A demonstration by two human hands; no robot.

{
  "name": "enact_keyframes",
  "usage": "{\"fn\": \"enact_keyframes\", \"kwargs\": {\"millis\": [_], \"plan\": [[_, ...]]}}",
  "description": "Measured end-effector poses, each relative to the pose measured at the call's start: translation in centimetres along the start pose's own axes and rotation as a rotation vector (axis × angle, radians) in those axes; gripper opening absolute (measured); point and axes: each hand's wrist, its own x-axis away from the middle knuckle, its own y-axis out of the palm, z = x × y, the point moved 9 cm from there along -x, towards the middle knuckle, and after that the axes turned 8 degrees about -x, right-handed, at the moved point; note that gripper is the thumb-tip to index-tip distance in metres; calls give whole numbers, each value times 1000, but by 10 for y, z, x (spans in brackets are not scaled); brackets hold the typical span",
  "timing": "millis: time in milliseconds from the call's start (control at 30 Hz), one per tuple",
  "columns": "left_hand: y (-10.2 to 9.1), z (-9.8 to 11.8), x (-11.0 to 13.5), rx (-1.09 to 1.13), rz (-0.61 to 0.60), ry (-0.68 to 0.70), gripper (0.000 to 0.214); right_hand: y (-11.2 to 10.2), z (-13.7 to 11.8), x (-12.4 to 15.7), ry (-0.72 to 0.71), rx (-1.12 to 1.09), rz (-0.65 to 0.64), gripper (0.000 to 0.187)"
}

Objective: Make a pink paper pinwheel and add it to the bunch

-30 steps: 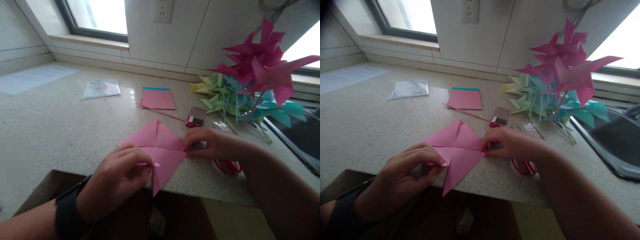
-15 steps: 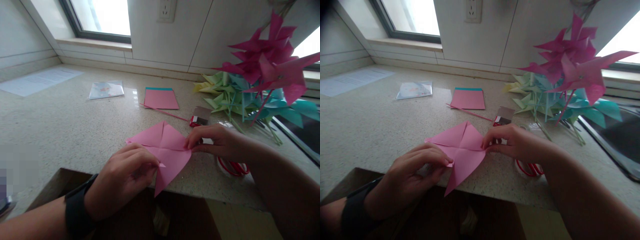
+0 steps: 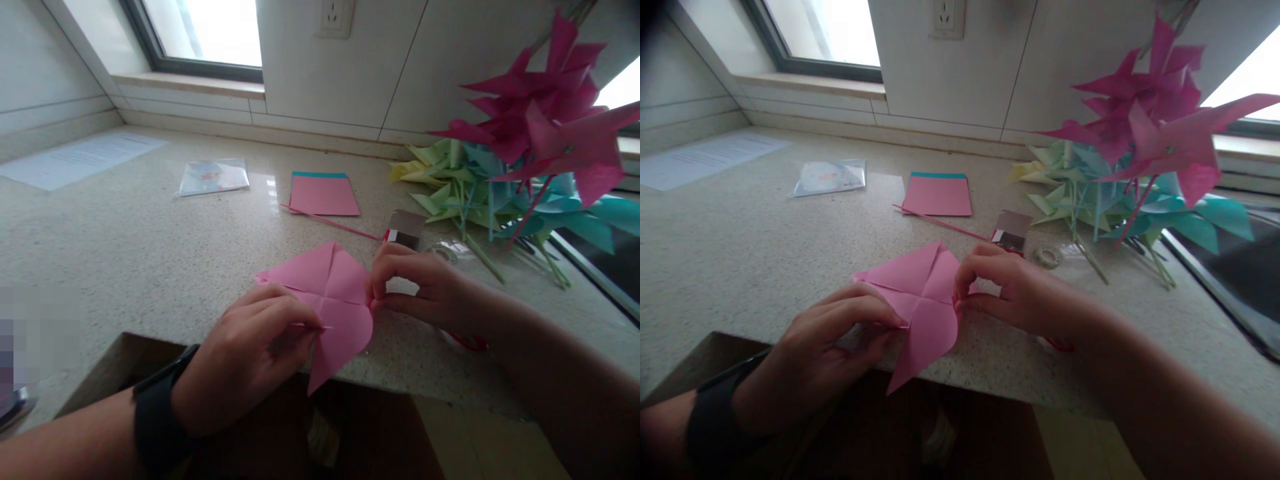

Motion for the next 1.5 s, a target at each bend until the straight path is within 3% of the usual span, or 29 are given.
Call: {"fn": "enact_keyframes", "kwargs": {"millis": [100, 400, 700, 933, 1233, 1500], "plan": [[1, 0, 0, 3, -9, -3, 15, 8, -6, -2, -35, -8, -31, 2], [2, -1, 0, -2, -6, 14, 15, 19, -20, -5, -72, -133, -73, 19], [0, 4, -1, 37, 13, 74, 13, 23, -22, -6, -71, -156, -3, 19], [-1, 7, -3, 52, 12, 108, 11, 16, -17, -9, 12, -147, 171, 14], [-1, 6, -4, 57, 24, 106, 11, 21, -19, -10, 10, -89, 172, 12], [-2, 7, -4, 20, 39, 112, 13, 18, -30, -9, -98, -79, 251, 11]]}}
